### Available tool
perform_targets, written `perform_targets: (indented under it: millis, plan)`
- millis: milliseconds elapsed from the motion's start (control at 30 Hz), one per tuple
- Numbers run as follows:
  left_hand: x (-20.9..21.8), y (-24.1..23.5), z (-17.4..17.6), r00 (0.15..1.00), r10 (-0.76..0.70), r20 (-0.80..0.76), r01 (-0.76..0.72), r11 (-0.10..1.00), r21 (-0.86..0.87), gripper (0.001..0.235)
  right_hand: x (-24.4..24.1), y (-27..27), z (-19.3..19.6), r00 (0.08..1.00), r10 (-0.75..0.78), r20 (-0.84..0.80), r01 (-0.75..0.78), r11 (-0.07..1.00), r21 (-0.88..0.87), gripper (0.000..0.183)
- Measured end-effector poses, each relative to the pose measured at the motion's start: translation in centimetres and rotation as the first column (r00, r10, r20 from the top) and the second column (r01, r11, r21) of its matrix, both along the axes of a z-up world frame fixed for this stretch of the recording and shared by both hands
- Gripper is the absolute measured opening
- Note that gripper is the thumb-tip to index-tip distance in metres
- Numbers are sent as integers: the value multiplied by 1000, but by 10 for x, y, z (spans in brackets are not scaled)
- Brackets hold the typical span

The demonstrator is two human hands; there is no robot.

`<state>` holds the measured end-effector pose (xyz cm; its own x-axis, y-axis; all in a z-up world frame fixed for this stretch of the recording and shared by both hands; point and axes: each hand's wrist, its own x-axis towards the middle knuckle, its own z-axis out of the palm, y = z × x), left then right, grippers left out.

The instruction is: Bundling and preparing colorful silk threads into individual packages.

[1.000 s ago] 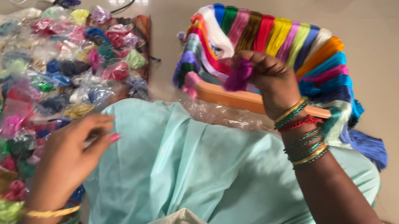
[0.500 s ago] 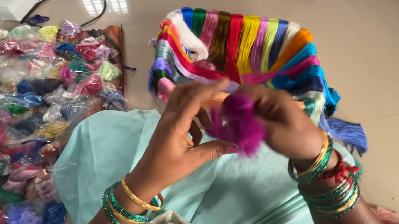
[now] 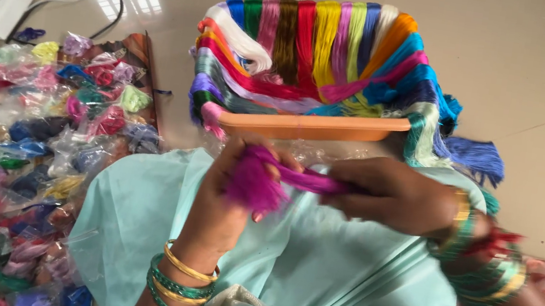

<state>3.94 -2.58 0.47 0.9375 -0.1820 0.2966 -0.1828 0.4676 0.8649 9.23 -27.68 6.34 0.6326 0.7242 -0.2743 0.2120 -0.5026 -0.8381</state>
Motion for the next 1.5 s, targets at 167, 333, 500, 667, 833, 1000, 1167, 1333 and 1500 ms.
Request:
perform_targets:
  millis: [167, 333, 500, 667, 833, 1000, 1167, 1333, 1500]
  plan:
    - [5, 10, -22, 973, -166, -159, 54, 837, -544, 13, -3, -133, -18, 947, -322, 5, 317, 932, -178, 35]
    - [7, -7, -98, 922, -217, -321, 0, 827, -562, 21, 5, -287, -93, 888, -459, 11, 419, 800, -429, 31]
    - [-1, -33, -136, 745, -532, -402, 119, 700, -704, 48, -27, -219, -97, 629, 286, 723, 590, 430, -683, 72]
    - [-6, -33, -96, 758, -486, -435, 160, 786, -597, 59, -40, -30, -79, 864, -420, 277, 447, 893, -42, 77]
    - [-11, -17, -103, 801, -427, -420, 160, 828, -537, 68, -29, 20, -122, 966, -257, 0, 254, 957, 143, 75]
    - [-12, -2, -142, 797, -546, -259, 223, 664, -714, 55, -21, -72, -111, 963, -269, 11, 268, 957, -114, 40]
    - [1, 1, -177, 791, -585, -180, 223, 550, -805, 49, -12, -252, -126, 910, -409, 74, 407, 842, -354, 33]
    - [8, 4, -188, 827, -482, -288, 189, 722, -665, 20, -28, -305, -133, 856, -223, 467, 517, 349, -781, 51]
    - [9, 6, -190, 778, -565, -275, 229, 662, -713, 15, -34, -113, -104, 673, -659, 335, 705, 709, -20, 64]
